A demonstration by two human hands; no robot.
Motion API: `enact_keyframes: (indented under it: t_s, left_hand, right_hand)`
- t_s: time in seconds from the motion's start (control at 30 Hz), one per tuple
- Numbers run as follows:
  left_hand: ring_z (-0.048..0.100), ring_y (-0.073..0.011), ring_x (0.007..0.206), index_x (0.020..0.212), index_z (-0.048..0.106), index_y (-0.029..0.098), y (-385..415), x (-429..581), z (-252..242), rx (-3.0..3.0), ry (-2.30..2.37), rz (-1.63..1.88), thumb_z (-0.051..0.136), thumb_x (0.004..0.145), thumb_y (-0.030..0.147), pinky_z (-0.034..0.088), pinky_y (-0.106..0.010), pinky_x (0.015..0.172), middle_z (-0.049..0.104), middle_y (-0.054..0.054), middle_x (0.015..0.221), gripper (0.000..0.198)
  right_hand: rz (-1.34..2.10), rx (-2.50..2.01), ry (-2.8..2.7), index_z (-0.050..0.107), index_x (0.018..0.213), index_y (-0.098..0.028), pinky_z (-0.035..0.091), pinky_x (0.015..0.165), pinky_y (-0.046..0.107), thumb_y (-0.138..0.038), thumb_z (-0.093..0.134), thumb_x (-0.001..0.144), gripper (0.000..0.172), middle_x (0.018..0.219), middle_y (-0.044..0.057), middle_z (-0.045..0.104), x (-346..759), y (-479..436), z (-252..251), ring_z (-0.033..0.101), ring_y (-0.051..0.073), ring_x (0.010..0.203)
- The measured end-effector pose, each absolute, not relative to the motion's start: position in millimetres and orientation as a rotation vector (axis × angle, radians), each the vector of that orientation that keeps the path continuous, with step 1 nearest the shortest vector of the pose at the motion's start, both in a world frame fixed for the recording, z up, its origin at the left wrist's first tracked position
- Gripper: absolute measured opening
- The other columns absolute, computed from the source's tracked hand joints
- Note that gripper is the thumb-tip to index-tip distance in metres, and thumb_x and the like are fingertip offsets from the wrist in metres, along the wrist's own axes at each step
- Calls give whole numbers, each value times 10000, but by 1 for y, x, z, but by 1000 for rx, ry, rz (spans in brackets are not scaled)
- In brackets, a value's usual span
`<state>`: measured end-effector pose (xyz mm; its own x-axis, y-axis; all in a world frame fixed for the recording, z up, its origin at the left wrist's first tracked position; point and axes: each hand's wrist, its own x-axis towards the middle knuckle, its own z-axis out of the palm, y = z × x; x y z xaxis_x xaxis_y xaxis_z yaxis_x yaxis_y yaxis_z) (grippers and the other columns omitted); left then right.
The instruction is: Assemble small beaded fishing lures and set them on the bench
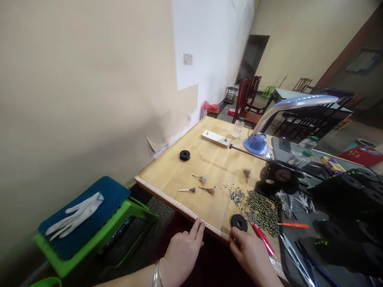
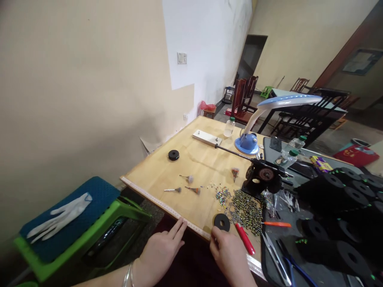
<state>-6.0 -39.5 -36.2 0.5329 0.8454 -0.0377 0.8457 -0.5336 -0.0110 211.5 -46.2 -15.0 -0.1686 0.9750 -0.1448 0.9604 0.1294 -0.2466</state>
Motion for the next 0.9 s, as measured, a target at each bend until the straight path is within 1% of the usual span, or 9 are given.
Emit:
enact_keyframes:
  t_s: [0.1,0.23,0.43,0.53,0.63,0.7,0.73,0.83,0.9]
  left_hand:
    - [708,-208,672,1349,493,160,-39,-4,-34,2701,1513,-77,610,856,219,586,-295,532,515,-177,1366,511]
    - [702,-241,696,1371,464,139,-38,-4,-30,2653,1482,-124,588,858,176,595,-348,548,477,-175,1394,529]
    - [684,-250,813,1397,428,207,-38,-8,-30,2595,1489,-111,602,849,172,594,-365,663,433,-151,1446,576]
    - [674,-249,843,1401,419,210,-39,-9,-30,2554,1482,-109,622,836,165,593,-363,694,445,-161,1443,602]
    - [634,-270,976,1402,407,239,-40,-11,-28,2521,1507,-67,639,821,150,582,-369,767,451,-157,1438,631]
    - [593,-275,1053,1411,383,260,-40,-14,-27,2484,1531,-43,641,815,130,564,-363,815,498,-149,1382,662]
    - [589,-271,1053,1417,367,265,-39,-16,-26,2461,1532,-46,638,814,121,556,-360,826,542,-143,1319,676]
    - [614,-242,950,1435,323,283,-38,-21,-27,2395,1490,-91,605,834,119,545,-357,817,623,-98,1094,684]
    - [620,-225,904,1440,296,309,-37,-24,-29,2364,1466,-106,574,854,134,537,-347,805,627,-73,1040,672]
  right_hand:
    - [429,-1990,-2319,580,715,-227,301,513,253,-147,465,846,192,646,15,698,211,-47,-16,658,193,596]
    - [425,-1991,-2323,582,714,-228,304,515,262,-141,456,842,200,657,27,705,210,-48,-15,662,202,601]
    - [401,-1974,-2336,582,724,-229,309,516,269,-161,439,858,208,664,34,704,210,-49,-18,663,207,607]
    - [395,-1980,-2342,575,722,-226,317,515,260,-164,433,870,215,660,27,699,210,-50,-19,660,197,601]
    - [406,-1980,-2342,568,726,-227,321,510,253,-161,435,873,208,660,19,696,209,-49,-17,657,192,593]
    - [408,-1982,-2342,565,727,-226,326,512,252,-153,440,867,202,655,18,693,208,-49,-16,658,194,595]
    - [405,-1982,-2341,564,724,-226,329,514,252,-147,443,864,201,651,18,692,208,-49,-15,659,194,595]
    - [390,-1978,-2336,564,717,-225,334,514,251,-142,451,858,199,637,19,685,208,-49,-14,654,193,582]
    - [379,-1969,-2332,565,713,-226,336,509,251,-147,460,856,194,636,20,684,208,-49,-14,651,192,575]
